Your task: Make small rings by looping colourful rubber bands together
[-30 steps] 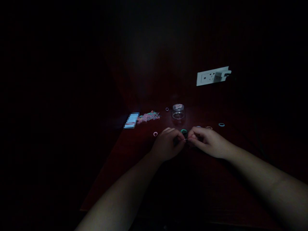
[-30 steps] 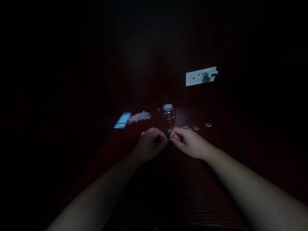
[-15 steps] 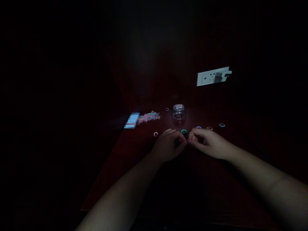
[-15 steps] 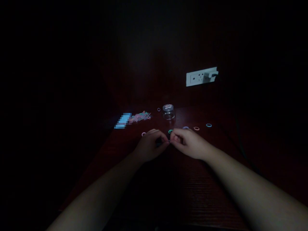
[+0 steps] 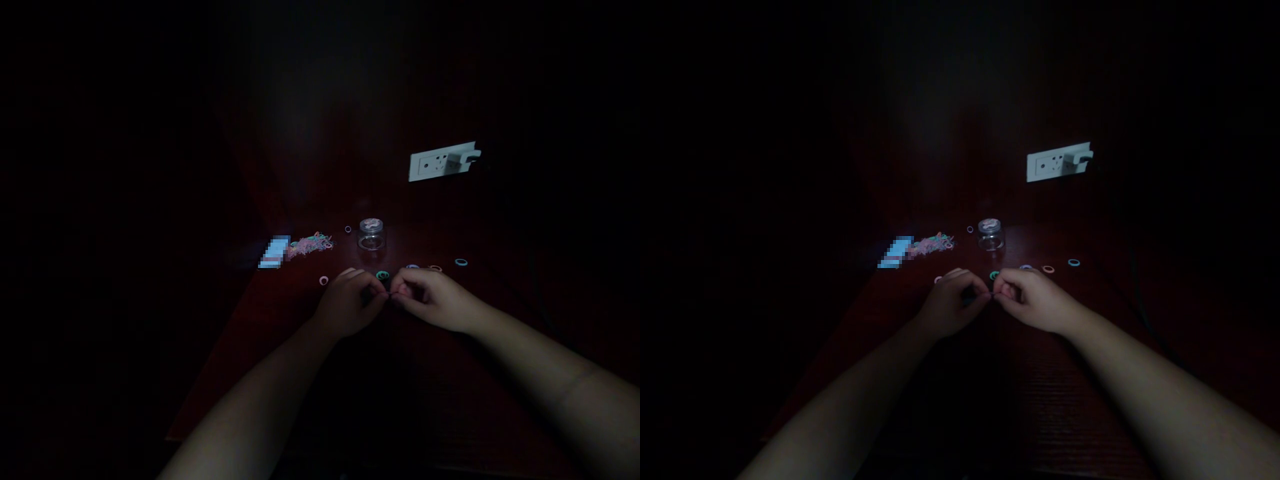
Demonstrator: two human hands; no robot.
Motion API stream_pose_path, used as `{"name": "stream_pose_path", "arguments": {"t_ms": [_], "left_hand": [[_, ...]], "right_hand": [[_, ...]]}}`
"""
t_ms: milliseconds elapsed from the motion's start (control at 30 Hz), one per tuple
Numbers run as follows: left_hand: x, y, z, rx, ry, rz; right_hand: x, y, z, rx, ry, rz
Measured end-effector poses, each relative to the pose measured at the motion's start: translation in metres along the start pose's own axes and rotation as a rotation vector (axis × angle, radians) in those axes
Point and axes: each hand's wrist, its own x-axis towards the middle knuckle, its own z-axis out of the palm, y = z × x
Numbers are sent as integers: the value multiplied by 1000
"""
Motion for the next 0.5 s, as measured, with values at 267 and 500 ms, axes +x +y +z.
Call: {"name": "stream_pose_path", "arguments": {"t_ms": [267, 500], "left_hand": [[0, 2, -1, 12, 6, -5], [0, 2, -1, 9, 9, -7]], "right_hand": [[0, 1, 1, 12, -5, -4], [-1, 1, 0, -8, 1, -3]]}}
